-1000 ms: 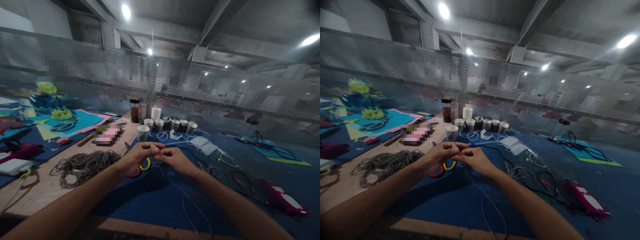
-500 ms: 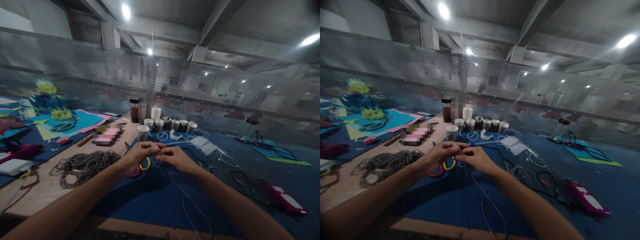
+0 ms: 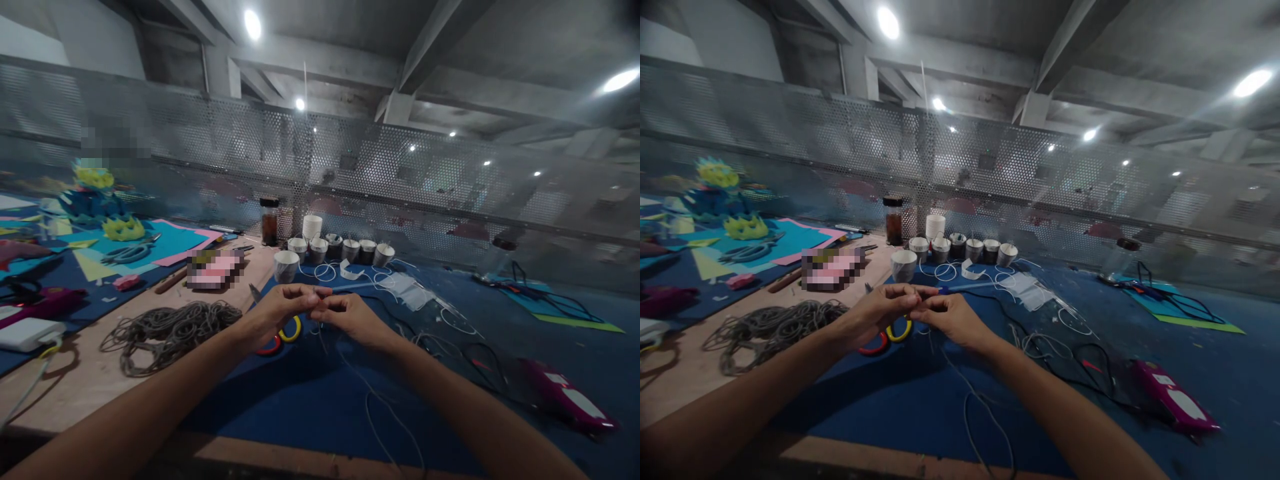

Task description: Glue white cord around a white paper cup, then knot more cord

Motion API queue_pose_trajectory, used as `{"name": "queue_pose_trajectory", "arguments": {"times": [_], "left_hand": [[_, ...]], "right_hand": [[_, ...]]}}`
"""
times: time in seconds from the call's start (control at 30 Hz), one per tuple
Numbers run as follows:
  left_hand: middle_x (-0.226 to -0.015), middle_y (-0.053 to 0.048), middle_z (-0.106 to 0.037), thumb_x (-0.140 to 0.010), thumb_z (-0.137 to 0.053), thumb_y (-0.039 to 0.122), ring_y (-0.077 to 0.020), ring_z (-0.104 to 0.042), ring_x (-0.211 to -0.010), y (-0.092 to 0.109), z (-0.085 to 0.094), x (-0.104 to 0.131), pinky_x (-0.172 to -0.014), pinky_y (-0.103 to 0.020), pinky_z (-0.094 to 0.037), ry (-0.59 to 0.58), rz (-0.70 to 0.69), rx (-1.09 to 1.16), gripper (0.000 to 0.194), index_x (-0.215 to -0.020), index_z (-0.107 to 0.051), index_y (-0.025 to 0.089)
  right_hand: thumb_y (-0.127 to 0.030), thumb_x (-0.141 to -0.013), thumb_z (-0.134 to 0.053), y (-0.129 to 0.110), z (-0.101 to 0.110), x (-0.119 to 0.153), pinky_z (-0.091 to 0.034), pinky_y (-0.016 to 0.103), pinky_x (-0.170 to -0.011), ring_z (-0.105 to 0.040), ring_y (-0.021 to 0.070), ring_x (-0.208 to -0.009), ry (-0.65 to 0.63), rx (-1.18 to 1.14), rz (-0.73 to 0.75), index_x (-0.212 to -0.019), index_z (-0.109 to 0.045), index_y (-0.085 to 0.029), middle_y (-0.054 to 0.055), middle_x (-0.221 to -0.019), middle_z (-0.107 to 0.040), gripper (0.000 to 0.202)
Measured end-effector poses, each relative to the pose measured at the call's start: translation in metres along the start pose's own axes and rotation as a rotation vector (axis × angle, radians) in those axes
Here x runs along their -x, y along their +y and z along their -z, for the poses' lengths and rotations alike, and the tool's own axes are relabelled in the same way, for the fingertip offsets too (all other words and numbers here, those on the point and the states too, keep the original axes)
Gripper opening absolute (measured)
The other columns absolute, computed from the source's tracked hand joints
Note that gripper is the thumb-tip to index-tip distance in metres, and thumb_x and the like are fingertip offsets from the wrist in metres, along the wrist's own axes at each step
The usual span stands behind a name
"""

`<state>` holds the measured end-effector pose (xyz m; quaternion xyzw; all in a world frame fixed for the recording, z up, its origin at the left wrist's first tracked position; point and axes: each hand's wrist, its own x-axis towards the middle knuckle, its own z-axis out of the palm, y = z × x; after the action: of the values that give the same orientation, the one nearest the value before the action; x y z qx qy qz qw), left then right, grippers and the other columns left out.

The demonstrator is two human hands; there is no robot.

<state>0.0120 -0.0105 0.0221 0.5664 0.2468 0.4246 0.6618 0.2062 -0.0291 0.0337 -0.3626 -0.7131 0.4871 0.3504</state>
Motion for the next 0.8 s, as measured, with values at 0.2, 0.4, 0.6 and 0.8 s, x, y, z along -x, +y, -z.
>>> {"name": "queue_pose_trajectory", "arguments": {"times": [0.2, 0.4, 0.6, 0.8], "left_hand": [[-0.125, -0.011, -0.066, -0.08, -0.073, 0.025, -0.0291, -0.056, -0.121, -0.0015, 0.0009, 0.0002, -0.1, -0.037, -0.04, -0.009, -0.012, -0.008, 0.011, -0.074, -0.073, 0.016], [-0.123, -0.01, -0.067, -0.078, -0.075, 0.025, -0.0284, -0.057, -0.121, -0.0032, -0.0002, 0.0006, -0.102, -0.038, -0.04, 0.013, -0.006, 0.015, 0.009, -0.076, -0.073, 0.017], [-0.128, -0.012, -0.064, -0.079, -0.075, 0.027, -0.0298, -0.055, -0.122, 0.0019, -0.003, 0.003, -0.104, -0.039, -0.038, -0.011, -0.001, 0.004, 0.012, -0.076, -0.074, 0.016], [-0.128, -0.011, -0.064, -0.075, -0.078, 0.025, -0.0291, -0.056, -0.121, 0.0001, -0.0034, 0.0018, -0.104, -0.04, -0.038, 0.019, -0.009, -0.02, 0.011, -0.072, -0.072, 0.016]], "right_hand": [[-0.045, -0.079, -0.071, 0.0003, -0.0004, 0.0002, -0.025, 0.026, -0.055, -0.033, 0.0097, -0.059, 0.011, 0.012, -0.005, -0.077, -0.073, -0.015, -0.003, -0.061, -0.044, 0.03], [-0.044, -0.079, -0.071, 0.0039, -0.0007, -0.0006, -0.027, 0.026, -0.058, -0.037, 0.0108, -0.062, 0.014, 0.008, 0.007, -0.081, -0.075, -0.015, -0.001, -0.065, -0.051, 0.029], [-0.046, -0.079, -0.07, 0.0017, -0.0014, -0.0005, -0.026, 0.026, -0.056, -0.034, 0.0097, -0.059, -0.002, 0.015, 0.006, -0.076, -0.071, -0.014, -0.003, -0.061, -0.045, 0.032], [-0.044, -0.078, -0.07, -0.0012, -0.0028, 0.0002, -0.027, 0.026, -0.057, -0.035, 0.0099, -0.06, 0.026, 0.073, 0.025, -0.07, -0.07, -0.015, -0.003, -0.061, -0.045, 0.03]]}}
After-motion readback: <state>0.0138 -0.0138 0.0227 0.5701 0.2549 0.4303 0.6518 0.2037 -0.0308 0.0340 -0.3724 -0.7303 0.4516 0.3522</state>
